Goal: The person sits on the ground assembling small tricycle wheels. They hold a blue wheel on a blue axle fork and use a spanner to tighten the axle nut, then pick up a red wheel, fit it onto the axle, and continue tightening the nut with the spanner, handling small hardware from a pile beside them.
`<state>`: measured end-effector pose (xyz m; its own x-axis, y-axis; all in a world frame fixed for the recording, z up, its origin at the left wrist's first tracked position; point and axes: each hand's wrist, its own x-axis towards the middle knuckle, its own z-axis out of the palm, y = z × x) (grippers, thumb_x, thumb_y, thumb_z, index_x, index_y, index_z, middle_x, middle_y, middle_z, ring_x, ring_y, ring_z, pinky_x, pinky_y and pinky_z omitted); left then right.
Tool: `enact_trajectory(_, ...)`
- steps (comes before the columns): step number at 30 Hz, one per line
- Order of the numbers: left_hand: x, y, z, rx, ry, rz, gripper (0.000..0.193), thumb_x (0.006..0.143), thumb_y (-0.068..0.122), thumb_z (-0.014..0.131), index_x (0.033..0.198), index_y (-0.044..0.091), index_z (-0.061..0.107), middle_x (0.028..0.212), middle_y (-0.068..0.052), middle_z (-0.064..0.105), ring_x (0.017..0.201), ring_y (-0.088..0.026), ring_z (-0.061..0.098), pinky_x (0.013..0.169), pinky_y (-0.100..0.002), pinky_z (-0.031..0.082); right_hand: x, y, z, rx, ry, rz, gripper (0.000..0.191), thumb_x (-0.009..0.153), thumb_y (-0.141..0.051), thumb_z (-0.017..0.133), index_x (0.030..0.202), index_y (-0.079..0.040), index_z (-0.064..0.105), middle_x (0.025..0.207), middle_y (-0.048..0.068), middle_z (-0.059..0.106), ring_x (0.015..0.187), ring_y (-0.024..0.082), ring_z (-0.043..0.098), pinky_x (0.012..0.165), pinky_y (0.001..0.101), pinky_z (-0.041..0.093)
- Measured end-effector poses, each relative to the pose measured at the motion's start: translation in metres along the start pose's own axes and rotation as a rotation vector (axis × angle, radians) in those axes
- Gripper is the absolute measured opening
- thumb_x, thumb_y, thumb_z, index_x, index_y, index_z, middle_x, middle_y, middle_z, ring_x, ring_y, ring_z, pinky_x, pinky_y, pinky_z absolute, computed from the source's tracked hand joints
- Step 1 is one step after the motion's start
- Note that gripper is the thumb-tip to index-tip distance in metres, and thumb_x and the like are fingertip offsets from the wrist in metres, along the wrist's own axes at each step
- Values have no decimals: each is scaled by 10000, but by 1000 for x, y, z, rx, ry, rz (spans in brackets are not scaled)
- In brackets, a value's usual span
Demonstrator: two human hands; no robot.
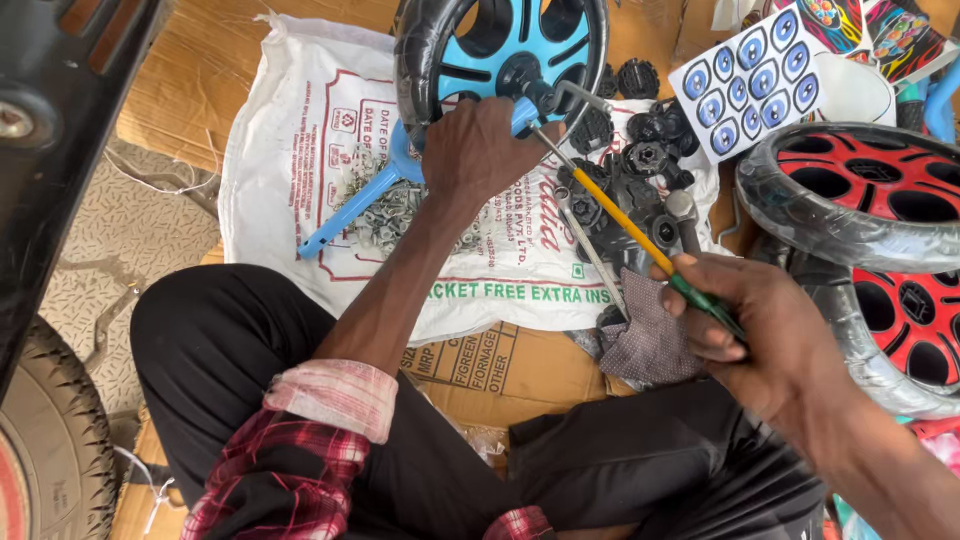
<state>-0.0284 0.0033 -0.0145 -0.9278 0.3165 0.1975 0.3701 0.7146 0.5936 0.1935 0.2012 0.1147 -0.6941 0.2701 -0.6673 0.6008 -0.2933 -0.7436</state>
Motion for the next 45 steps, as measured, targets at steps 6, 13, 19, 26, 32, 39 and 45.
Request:
enact_trajectory(6,-1,1,-4,2,-25,-19,660,779,724,707,679,74,649,599,-93,619,525,-238,614,426,-454,436,15,-3,-17,174,-216,156,237,966,-163,646,1095,32,612,779,66,590,439,18,412,328,137,279)
enact_trajectory(13,0,-2,2,14,36,46,655,783,739,706,703,91,656,624,-88,608,542,-220,579,423,-430,416,-14,12,-1,-1084,127,-976,237,929,-90,715,1152,-9,698,757,49,577,508,59,485,384,204,346)
enact_trajectory(19,0,-2,3,32,-13,-5,664,782,733,717,693,80,635,605,-73,590,538,-208,572,448,-440,422,-13,14,10,-1248,193,-1037,247,949,-111,700,1163,7,736,711,54,594,486,86,481,399,246,346)
enact_trajectory(26,0,-1,1,21,-80,-48,679,800,734,710,706,66,641,633,-92,622,582,-239,606,500,-461,440,8,-11,-10,-2,-46,117,327,926,-213,597,1103,54,659,685,8,560,351,10,346,265,154,229)
enact_trajectory(32,0,1,-4,-5,-156,-84,622,832,683,693,734,70,661,654,-79,636,597,-235,620,506,-450,437,24,-11,-27,200,-238,114,322,979,-167,613,1139,83,486,900,112,620,458,11,400,316,122,255)
enact_trajectory(39,0,3,-5,-9,-52,-14,622,802,680,722,737,62,689,670,-122,685,606,-269,652,509,-474,493,-7,3,-3,-773,40,-669,332,855,-72,746,1178,-16,693,842,55,644,634,125,574,503,282,434)
enact_trajectory(45,-3,1,-2,-14,-34,-31,641,782,696,732,689,66,661,609,-99,631,537,-233,614,463,-454,458,-21,13,13,-1561,319,-1236,267,953,-149,750,1197,-41,741,733,93,644,568,252,634,466,415,452)
